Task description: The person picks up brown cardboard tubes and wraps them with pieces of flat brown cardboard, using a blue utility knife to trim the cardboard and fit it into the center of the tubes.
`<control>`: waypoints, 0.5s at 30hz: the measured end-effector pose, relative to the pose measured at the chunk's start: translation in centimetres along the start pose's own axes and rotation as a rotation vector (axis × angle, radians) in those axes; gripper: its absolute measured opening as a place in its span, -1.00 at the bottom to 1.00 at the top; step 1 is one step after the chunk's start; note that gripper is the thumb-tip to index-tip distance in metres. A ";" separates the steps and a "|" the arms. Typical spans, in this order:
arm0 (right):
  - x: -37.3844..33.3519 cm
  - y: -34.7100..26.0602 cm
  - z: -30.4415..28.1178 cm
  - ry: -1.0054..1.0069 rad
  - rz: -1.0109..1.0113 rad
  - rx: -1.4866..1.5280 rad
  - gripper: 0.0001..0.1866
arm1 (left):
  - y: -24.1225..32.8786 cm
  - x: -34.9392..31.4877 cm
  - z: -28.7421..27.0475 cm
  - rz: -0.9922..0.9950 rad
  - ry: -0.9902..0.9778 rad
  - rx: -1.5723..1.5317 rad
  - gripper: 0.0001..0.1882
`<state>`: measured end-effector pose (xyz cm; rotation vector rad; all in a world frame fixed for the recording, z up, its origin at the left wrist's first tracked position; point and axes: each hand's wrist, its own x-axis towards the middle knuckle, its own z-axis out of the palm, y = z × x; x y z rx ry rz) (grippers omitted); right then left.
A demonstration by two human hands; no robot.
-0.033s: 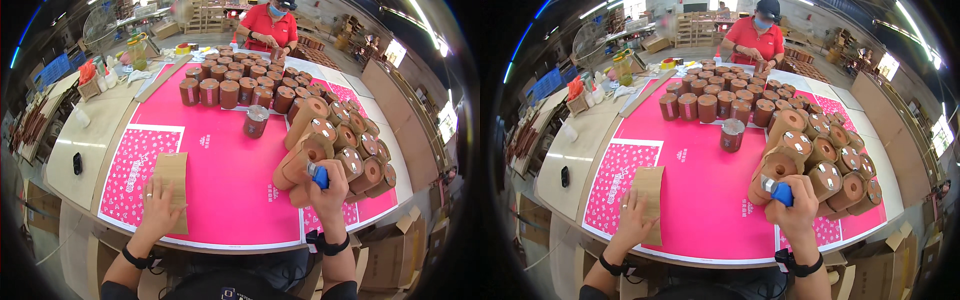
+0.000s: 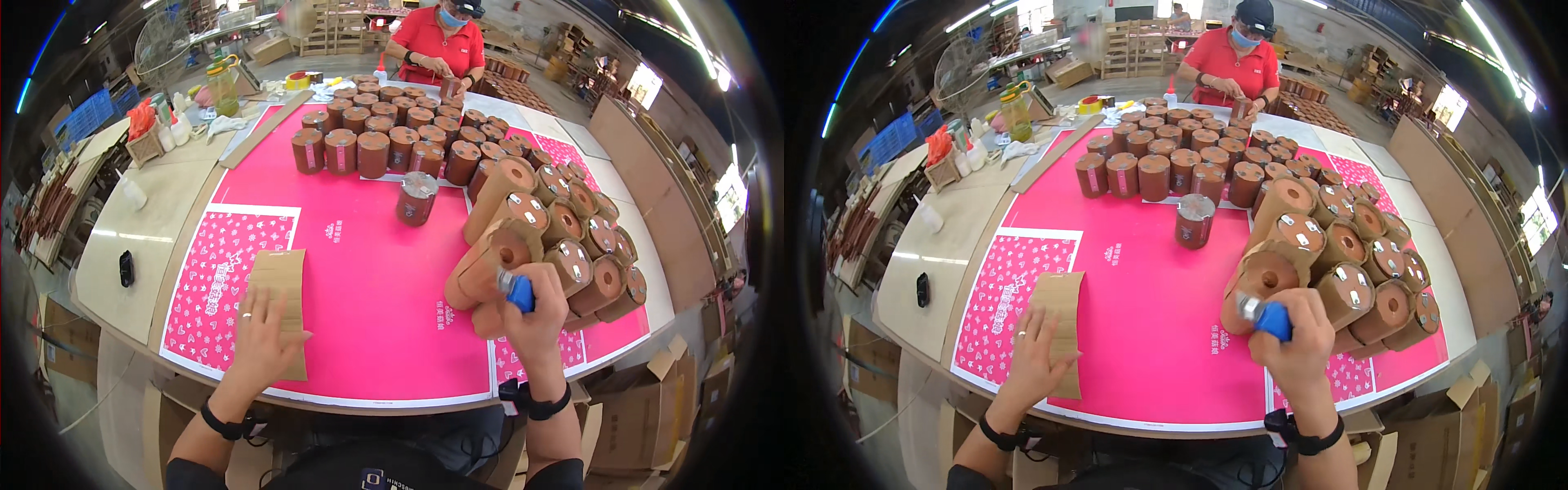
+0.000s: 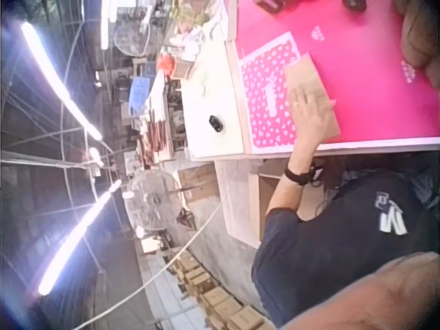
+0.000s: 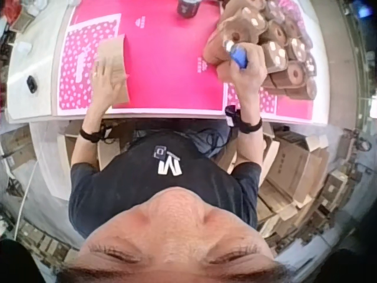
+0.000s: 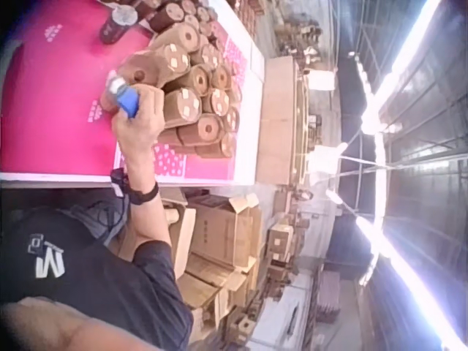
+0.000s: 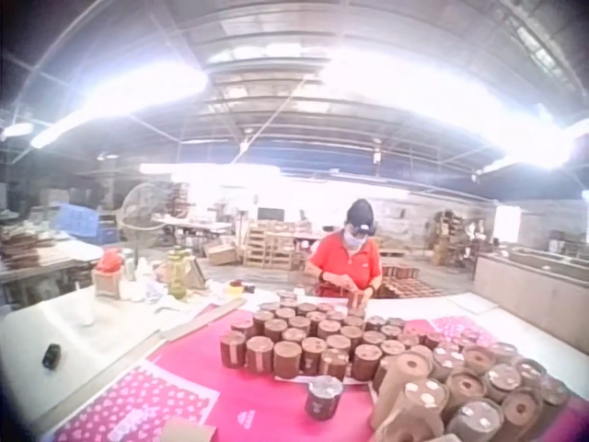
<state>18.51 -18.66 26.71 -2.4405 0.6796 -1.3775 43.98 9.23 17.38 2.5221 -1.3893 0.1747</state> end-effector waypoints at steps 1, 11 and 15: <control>-0.2 -0.5 -0.2 -0.056 -0.039 0.009 -0.72 | 1.8 0.9 -1.2 0.020 -0.055 -0.195 -0.17; -2.8 -1.2 -0.6 -0.189 -0.186 0.118 -0.66 | 17.3 11.1 4.7 0.511 -0.018 -1.105 0.14; -3.9 -2.3 -2.0 -0.181 -0.089 0.185 -0.64 | 17.7 9.5 4.1 0.497 -0.037 -1.240 0.12</control>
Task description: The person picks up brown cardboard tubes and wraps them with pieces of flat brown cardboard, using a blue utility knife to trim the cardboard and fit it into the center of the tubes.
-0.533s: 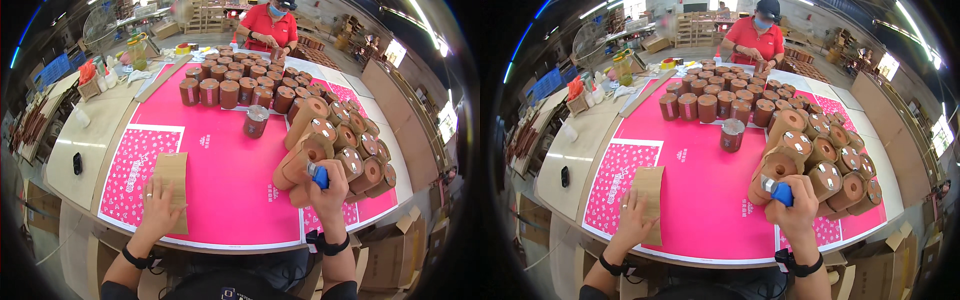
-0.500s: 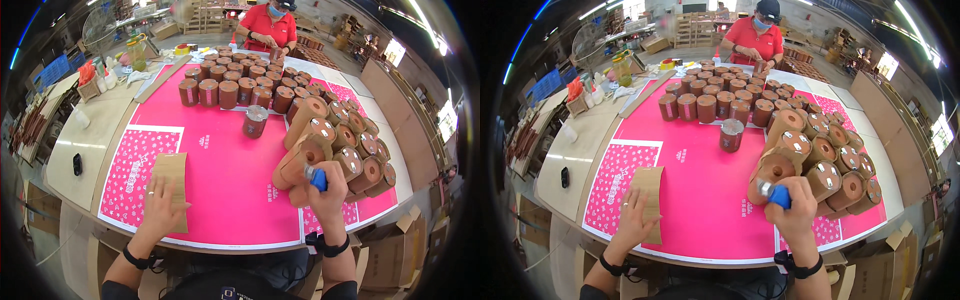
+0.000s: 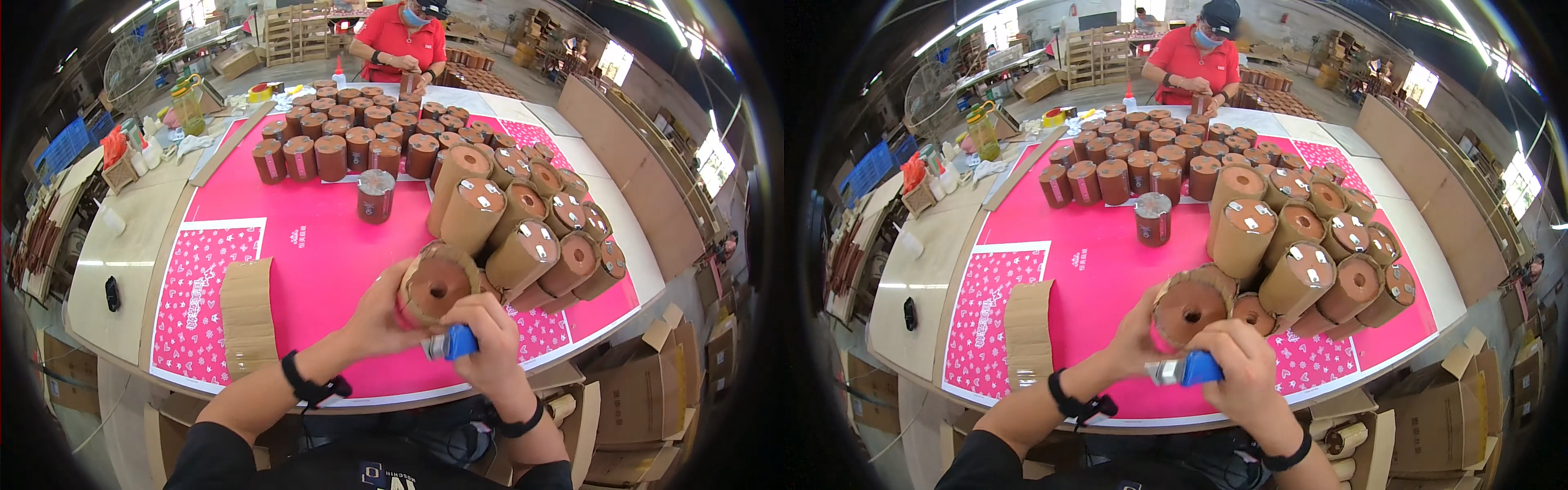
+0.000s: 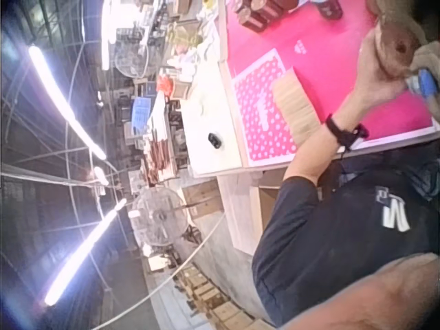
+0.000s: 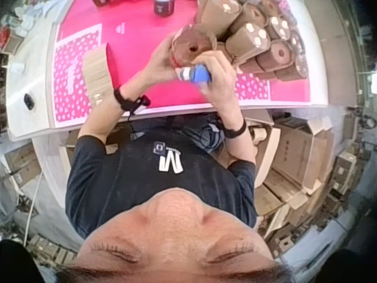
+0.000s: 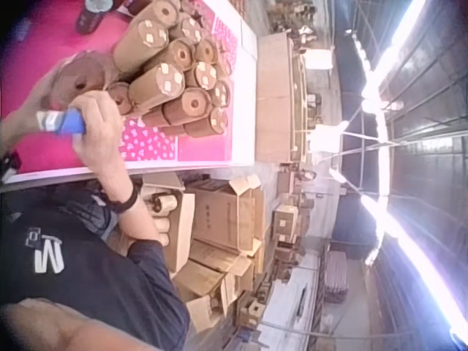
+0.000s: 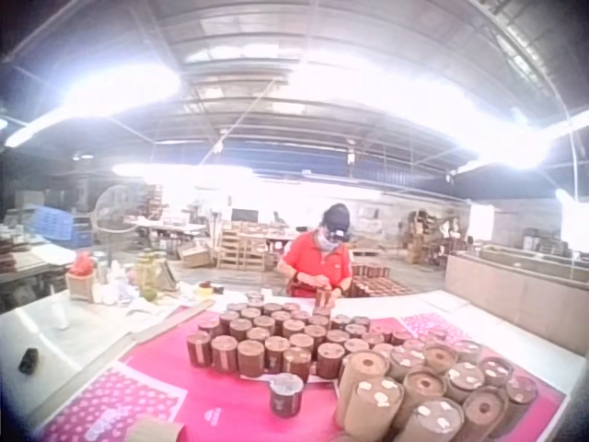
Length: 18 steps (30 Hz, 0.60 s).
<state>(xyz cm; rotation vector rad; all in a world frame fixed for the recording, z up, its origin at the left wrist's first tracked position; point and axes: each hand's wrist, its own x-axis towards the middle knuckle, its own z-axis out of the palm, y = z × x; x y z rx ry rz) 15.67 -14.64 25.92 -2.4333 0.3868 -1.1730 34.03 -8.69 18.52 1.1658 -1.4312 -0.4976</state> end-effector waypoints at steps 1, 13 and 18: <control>-0.3 -0.7 0.1 -0.003 0.007 0.006 -0.64 | 0.5 -1.3 -0.5 -0.010 -0.001 0.000 0.12; -8.8 1.6 7.5 -0.182 0.686 0.294 -0.65 | 6.1 -10.9 -1.4 -0.495 -0.100 0.846 0.02; -11.1 0.1 7.0 -0.097 0.735 0.301 -0.57 | 7.0 -9.9 -2.2 -0.594 -0.290 0.691 -0.04</control>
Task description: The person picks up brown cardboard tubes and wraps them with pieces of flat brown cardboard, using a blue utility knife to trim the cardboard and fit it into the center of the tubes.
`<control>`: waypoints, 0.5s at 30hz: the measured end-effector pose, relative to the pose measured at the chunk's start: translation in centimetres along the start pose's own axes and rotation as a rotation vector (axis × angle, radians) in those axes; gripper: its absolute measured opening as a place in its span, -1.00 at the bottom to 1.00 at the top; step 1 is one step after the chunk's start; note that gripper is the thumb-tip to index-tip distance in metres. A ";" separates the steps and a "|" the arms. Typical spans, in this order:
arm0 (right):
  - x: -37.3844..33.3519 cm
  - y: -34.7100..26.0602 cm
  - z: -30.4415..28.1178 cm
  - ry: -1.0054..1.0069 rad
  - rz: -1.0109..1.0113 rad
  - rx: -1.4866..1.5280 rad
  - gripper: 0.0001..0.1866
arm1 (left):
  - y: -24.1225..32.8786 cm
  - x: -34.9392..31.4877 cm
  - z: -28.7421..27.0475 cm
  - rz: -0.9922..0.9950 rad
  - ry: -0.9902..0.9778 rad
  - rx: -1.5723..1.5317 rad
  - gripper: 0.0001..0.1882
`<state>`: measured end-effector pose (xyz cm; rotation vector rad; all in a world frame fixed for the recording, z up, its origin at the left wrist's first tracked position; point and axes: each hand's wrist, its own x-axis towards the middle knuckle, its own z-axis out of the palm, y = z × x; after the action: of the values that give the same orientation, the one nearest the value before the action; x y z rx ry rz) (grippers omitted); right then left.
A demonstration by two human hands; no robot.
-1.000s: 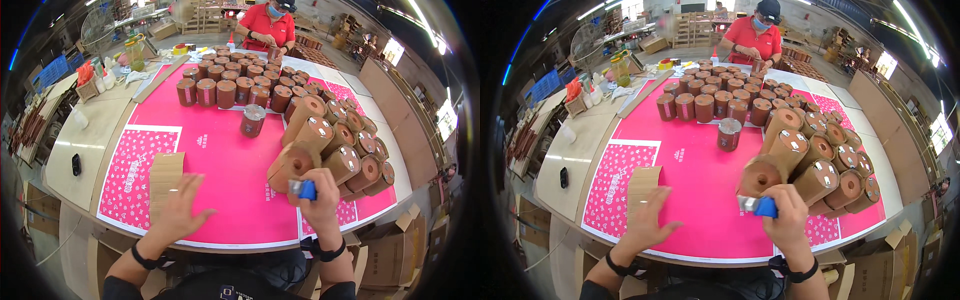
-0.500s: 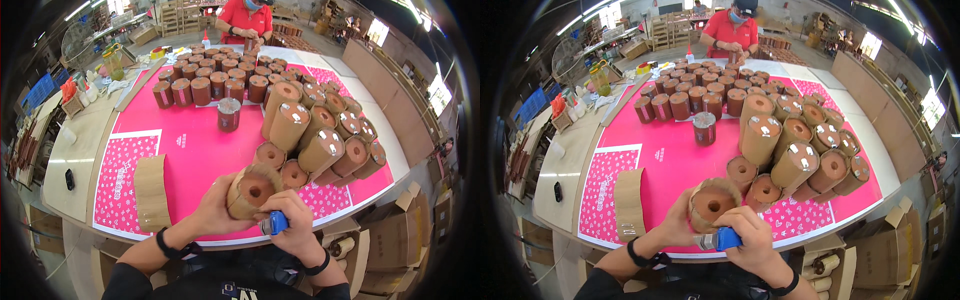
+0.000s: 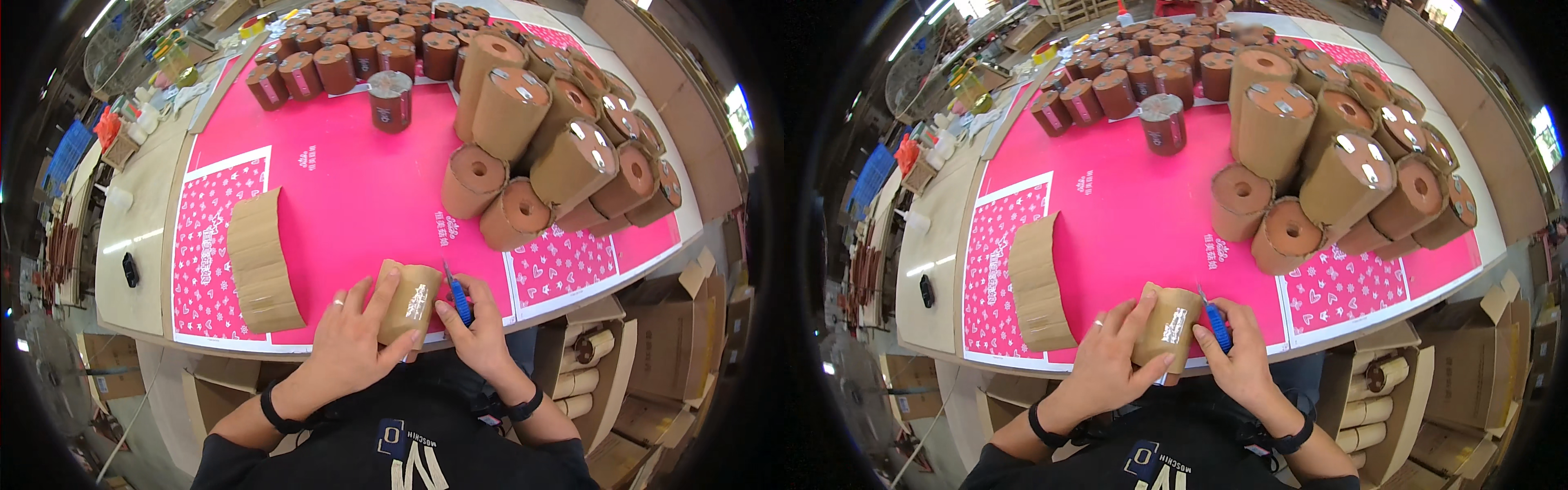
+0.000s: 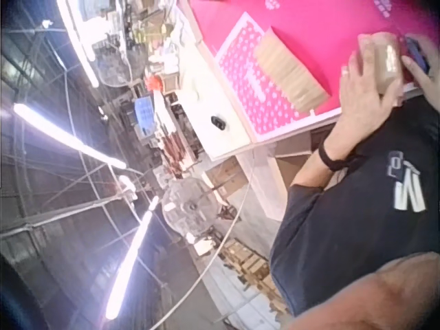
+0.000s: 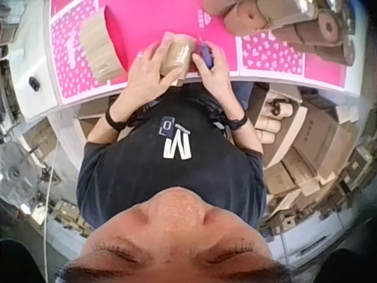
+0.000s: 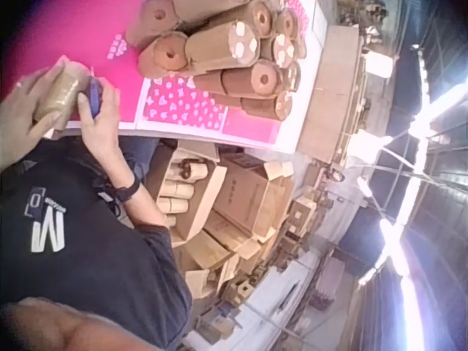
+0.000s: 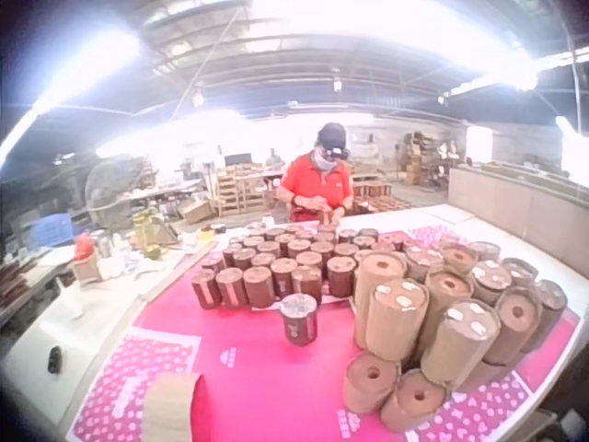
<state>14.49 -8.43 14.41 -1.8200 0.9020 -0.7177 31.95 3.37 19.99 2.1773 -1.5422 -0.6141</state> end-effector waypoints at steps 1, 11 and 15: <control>-0.6 0.2 -0.2 -0.038 0.081 0.037 -0.56 | -0.3 0.5 0.1 0.097 0.068 0.038 -0.09; -2.7 0.6 -2.7 -0.284 0.412 0.537 -0.63 | -0.4 6.1 2.0 0.234 0.046 -0.257 -0.65; -2.3 0.7 -3.6 -0.398 0.502 0.445 -0.65 | -0.4 5.9 1.7 0.076 0.082 -0.487 -0.79</control>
<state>10.19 -8.53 14.90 -1.2097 0.8058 -0.1994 33.03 -2.26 17.62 1.7476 -1.2649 -0.7714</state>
